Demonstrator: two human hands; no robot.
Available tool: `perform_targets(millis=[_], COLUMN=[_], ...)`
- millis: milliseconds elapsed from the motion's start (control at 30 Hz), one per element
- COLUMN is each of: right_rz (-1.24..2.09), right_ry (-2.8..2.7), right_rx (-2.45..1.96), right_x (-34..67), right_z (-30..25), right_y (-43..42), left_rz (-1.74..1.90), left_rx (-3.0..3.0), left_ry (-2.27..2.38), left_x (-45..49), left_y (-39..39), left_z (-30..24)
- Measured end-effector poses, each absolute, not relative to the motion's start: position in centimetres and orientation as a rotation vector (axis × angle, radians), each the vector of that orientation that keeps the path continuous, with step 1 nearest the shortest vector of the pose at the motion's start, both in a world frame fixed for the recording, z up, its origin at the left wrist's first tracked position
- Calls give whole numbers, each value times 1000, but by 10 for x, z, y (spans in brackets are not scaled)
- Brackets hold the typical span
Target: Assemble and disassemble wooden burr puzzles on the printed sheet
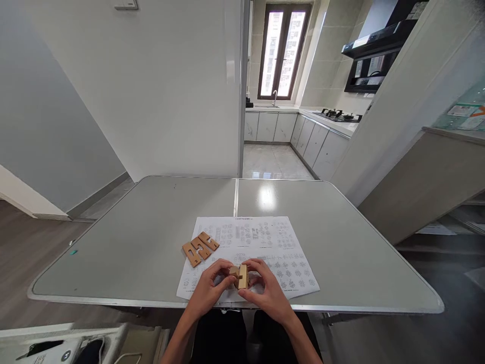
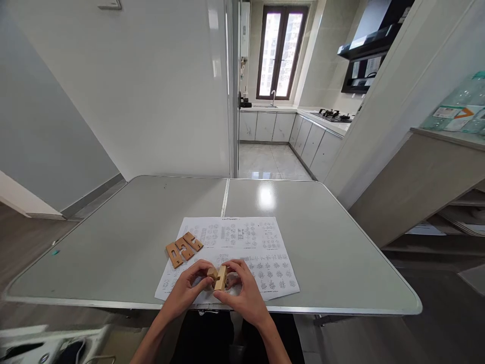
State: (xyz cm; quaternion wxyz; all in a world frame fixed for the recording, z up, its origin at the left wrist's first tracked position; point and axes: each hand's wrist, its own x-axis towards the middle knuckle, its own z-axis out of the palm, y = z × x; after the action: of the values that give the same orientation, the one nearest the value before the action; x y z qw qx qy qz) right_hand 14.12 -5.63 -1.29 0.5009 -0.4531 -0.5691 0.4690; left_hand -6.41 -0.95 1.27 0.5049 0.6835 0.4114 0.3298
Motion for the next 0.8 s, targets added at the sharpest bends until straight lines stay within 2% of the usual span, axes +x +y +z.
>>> perform_targets(millis=[267, 467, 800], right_rz=[992, 730, 535], right_ry=[-1062, -1212, -1453], right_rx=[-1191, -1429, -1464], right_x=[140, 131, 123], right_z=[-36, -43, -48], right_y=[-50, -50, -54], left_rz=[842, 925, 958], left_rx=[1583, 1438, 1364], left_ry=[1085, 1138, 1188], left_x=[-65, -65, -66], left_y=[-8, -7, -5], left_z=[6, 1, -1])
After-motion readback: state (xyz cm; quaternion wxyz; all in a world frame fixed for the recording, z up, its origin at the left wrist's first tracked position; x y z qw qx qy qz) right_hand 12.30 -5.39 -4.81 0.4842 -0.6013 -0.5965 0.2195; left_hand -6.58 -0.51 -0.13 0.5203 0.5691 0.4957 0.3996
